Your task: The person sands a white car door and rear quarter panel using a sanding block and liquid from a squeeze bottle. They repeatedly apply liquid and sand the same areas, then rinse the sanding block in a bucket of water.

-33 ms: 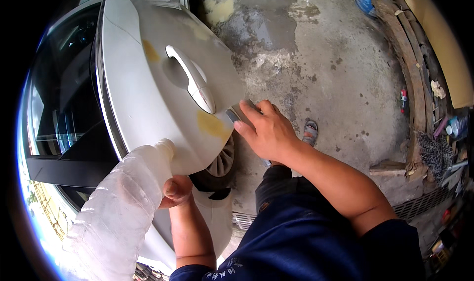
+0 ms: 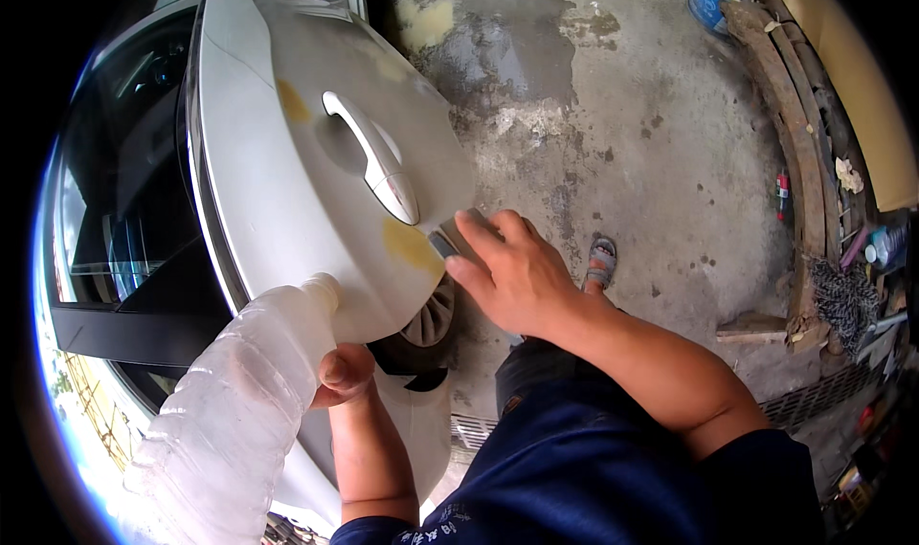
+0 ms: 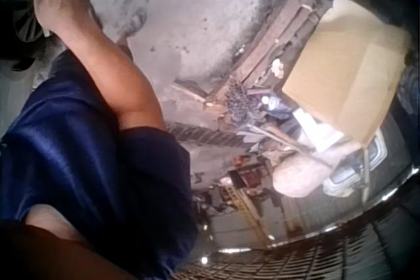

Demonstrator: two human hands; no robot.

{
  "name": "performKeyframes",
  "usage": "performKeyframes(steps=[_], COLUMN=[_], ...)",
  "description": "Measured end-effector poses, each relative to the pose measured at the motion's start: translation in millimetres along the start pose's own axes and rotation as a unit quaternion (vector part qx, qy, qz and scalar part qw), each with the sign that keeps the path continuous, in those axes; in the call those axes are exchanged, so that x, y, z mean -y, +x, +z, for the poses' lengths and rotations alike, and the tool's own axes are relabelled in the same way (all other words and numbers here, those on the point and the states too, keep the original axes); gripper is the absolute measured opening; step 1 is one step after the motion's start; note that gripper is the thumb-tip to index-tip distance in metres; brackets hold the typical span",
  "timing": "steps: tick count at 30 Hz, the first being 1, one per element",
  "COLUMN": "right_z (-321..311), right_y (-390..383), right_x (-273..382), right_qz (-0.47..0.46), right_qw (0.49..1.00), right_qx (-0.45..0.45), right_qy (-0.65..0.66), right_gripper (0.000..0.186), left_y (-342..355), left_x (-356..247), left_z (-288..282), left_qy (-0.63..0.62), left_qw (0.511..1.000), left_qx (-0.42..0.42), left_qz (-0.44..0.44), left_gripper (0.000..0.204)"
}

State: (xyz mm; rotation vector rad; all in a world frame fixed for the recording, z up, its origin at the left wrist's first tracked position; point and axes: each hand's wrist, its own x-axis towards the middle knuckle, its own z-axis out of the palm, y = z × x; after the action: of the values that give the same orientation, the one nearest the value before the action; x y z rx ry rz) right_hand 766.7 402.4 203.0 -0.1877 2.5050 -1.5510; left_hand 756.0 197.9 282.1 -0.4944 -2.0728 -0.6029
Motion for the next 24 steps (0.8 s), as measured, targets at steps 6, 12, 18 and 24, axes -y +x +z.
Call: performKeyframes(steps=[6,12,18,24], right_z=[4.4,-1.4,15.8,20.0], right_y=[-6.3,-33.6,-1.4,-31.6], right_x=[-7.7,32.0,-40.6,-3.7], right_qz=[-0.009,-0.143,-0.054,-0.235], right_qw=[0.999,0.988,0.994,0.963], right_qx=[-0.042,-0.052,-0.091,-0.132], right_qy=[0.008,0.018,0.025,0.028], right_gripper=[0.053,0.060,0.053,0.070], left_y=[-2.8,-4.1,-3.4,-1.5], left_x=[0.4,2.4,7.1,9.5], left_z=[-2.5,-4.5,1.6,-21.1], left_qy=[-0.031,-0.025,-0.030,0.015], left_qw=[0.999,0.999,0.999,0.997], left_qx=[0.009,0.018,-0.013,0.080], left_qz=[0.000,-0.006,0.002,-0.006], left_gripper=[0.060,0.061,0.062,0.062])
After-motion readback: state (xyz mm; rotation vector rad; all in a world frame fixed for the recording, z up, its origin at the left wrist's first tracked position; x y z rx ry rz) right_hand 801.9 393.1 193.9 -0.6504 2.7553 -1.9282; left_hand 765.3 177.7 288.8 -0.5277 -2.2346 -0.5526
